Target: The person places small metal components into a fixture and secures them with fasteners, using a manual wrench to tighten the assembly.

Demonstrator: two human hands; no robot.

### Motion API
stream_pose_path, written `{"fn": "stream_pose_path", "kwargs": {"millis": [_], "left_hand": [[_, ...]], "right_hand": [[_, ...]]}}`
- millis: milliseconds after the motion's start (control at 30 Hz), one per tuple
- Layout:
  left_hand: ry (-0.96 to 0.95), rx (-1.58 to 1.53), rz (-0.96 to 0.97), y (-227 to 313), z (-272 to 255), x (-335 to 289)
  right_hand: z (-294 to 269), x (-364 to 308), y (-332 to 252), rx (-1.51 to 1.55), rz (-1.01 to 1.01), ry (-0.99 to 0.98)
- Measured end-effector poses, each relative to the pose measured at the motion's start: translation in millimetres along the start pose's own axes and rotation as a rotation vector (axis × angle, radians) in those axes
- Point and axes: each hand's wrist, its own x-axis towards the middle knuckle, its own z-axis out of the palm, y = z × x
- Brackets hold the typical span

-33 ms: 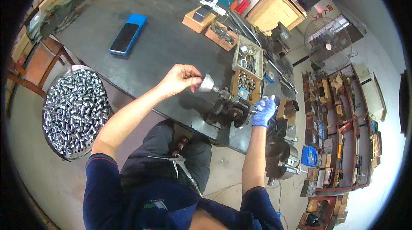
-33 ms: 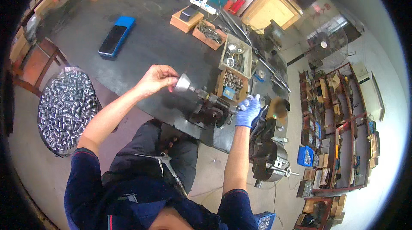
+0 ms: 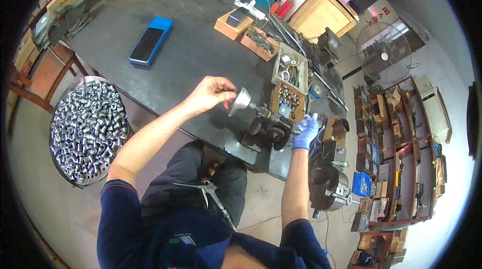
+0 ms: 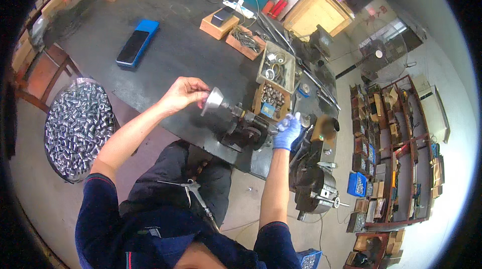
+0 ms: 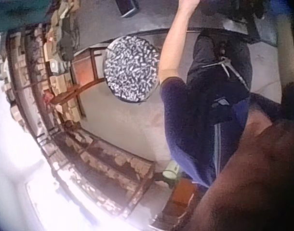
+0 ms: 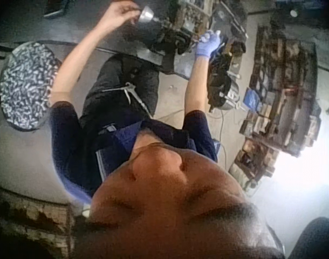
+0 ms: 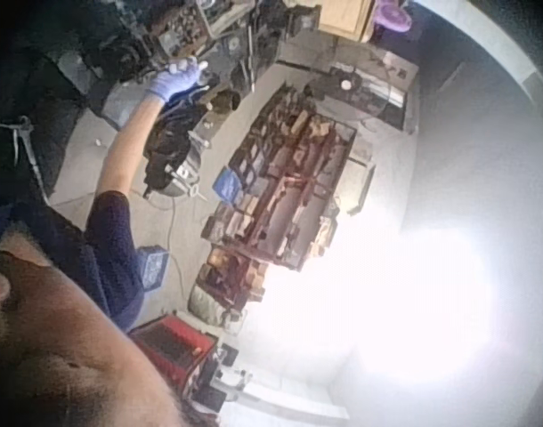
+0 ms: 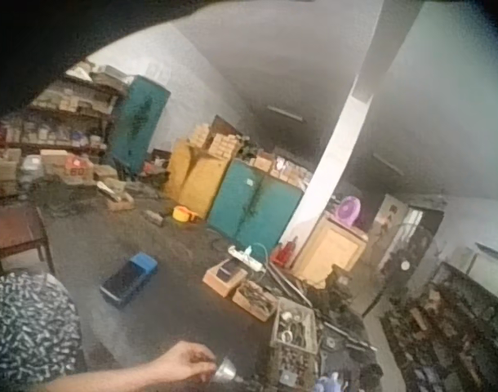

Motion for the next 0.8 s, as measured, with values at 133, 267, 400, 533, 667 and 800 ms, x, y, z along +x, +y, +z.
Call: {"fn": "stream_pose_path", "kwargs": {"millis": [133, 267, 400, 533, 667, 800], "left_hand": [[-0.038, -0.06, 0.021, -4, 0, 5], [-0.056, -0.024, 0.015, -4, -6, 2], [-0.053, -0.014, 0.002, -4, -4, 3], [-0.06, 0.012, -0.011, -2, -1, 6], [-0.087, -0.006, 0.025, -3, -5, 7], [-0.07, 0.032, 0.005, -3, -7, 5]], "right_hand": [[-33, -17, 41, -0.069, 0.025, 0.185], [-45, -69, 27, 0.109, 0.232, 0.114], [-39, -89, 14, 0.106, 0.216, 0.064], [-43, -84, 15, 0.126, 0.217, 0.1], [-35, -99, 5, 0.147, 0.205, 0.025], [-29, -111, -11, 0.105, 0.15, 0.031]]}}
